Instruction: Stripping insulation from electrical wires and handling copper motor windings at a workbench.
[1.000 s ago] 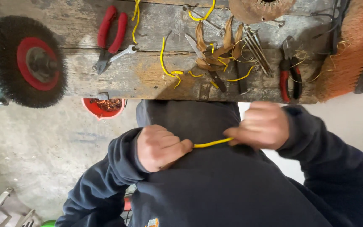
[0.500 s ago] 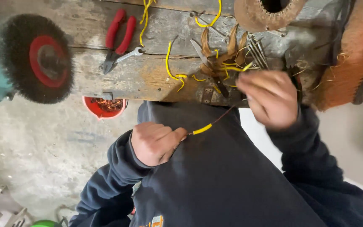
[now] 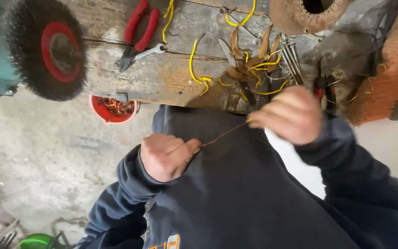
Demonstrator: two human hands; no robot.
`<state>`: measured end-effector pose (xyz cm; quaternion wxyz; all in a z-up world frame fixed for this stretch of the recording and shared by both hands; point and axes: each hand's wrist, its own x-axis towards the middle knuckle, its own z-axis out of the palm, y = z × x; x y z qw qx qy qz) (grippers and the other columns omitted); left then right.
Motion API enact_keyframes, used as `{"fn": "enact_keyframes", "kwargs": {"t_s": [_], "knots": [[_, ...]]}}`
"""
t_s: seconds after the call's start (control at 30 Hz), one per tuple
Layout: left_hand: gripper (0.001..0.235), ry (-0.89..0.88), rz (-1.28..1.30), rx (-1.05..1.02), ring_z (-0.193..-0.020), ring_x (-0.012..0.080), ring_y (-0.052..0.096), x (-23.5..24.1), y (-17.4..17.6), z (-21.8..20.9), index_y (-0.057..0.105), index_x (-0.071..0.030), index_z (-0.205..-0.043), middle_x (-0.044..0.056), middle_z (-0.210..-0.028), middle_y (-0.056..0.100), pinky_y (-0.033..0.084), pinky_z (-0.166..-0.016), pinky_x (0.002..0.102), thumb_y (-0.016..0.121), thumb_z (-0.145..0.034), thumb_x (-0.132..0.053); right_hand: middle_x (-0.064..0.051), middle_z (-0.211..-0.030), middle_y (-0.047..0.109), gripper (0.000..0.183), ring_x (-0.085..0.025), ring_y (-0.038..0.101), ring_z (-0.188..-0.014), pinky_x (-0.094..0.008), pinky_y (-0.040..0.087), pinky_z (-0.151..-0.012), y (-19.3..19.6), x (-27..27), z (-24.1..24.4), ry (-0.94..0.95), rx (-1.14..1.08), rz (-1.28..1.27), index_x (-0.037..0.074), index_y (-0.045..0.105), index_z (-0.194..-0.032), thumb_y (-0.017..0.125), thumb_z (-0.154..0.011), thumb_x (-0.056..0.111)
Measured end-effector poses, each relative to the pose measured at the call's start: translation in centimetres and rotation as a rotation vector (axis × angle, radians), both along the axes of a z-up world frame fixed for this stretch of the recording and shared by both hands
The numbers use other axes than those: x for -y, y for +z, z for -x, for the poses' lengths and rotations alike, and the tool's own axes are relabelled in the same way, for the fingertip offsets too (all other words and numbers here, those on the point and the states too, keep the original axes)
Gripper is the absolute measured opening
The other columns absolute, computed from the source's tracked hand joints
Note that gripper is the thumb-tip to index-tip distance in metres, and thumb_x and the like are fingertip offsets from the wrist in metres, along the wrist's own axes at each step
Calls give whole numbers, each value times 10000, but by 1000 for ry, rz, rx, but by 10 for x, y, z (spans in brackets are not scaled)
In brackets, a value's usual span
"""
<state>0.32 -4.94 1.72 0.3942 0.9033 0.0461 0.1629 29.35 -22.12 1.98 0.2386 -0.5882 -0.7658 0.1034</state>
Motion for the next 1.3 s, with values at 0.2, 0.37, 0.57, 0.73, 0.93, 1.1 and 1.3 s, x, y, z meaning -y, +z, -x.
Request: {"fn": "enact_keyframes", "kwargs": {"t_s": [0.2,0.37,0.57,0.73,0.93,1.1,1.3], "knots": [[183,277,51,-45,-730,300,662,-28,-94,73,724,-29,-1053,128,-839,694,531,-662,400,631,-897,-11,-52,-971,759,264,-257,671,-973,-422,499,-858,5,3,-23,-246,323,126,63,796,-1051,828,-796,120],[130,900,364,-184,-803,251,699,-22,-153,191,753,-3,-1116,146,-906,709,555,-765,340,706,-1008,-59,-90,-1089,735,245,-268,672,-1058,-388,501,-942,-41,19,-10,-252,145,101,80,780,-1181,823,-941,109],[89,825,339,-268,-869,274,733,19,-169,228,783,-60,-1021,131,-962,766,534,-865,407,750,-966,-122,-72,-1063,741,233,-250,688,-1016,-376,521,-913,-45,-40,51,-1,8,173,72,772,-1107,820,-882,113],[77,773,296,-239,-823,293,721,25,-105,160,788,-126,-971,98,-879,742,572,-728,373,782,-915,-177,-63,-1138,760,314,-233,715,-1003,-389,545,-841,-19,-140,135,525,127,-121,106,788,-1125,790,-817,164],[128,663,536,258,-1021,294,716,9,-82,150,755,-52,-1085,101,-1093,741,561,-930,381,735,-965,-94,-44,-1040,749,303,-209,690,-930,-349,527,-761,-27,-176,185,679,151,-101,38,799,-1141,811,-864,160],[223,502,1272,606,-1248,286,679,21,-122,139,729,9,-1210,166,-1320,716,518,-1135,384,624,-1119,-164,-31,-1094,715,265,-232,696,-1005,-345,571,-906,-47,-175,203,461,-459,176,68,754,-1132,883,-917,155],[416,482,1027,583,-1512,269,431,5,-96,134,517,5,-1524,171,-1542,519,322,-1281,365,475,-1190,-239,-89,-1394,604,224,-293,520,-1354,-415,454,-1113,-55,-177,215,349,-655,189,161,764,-1119,776,-956,314]]}}
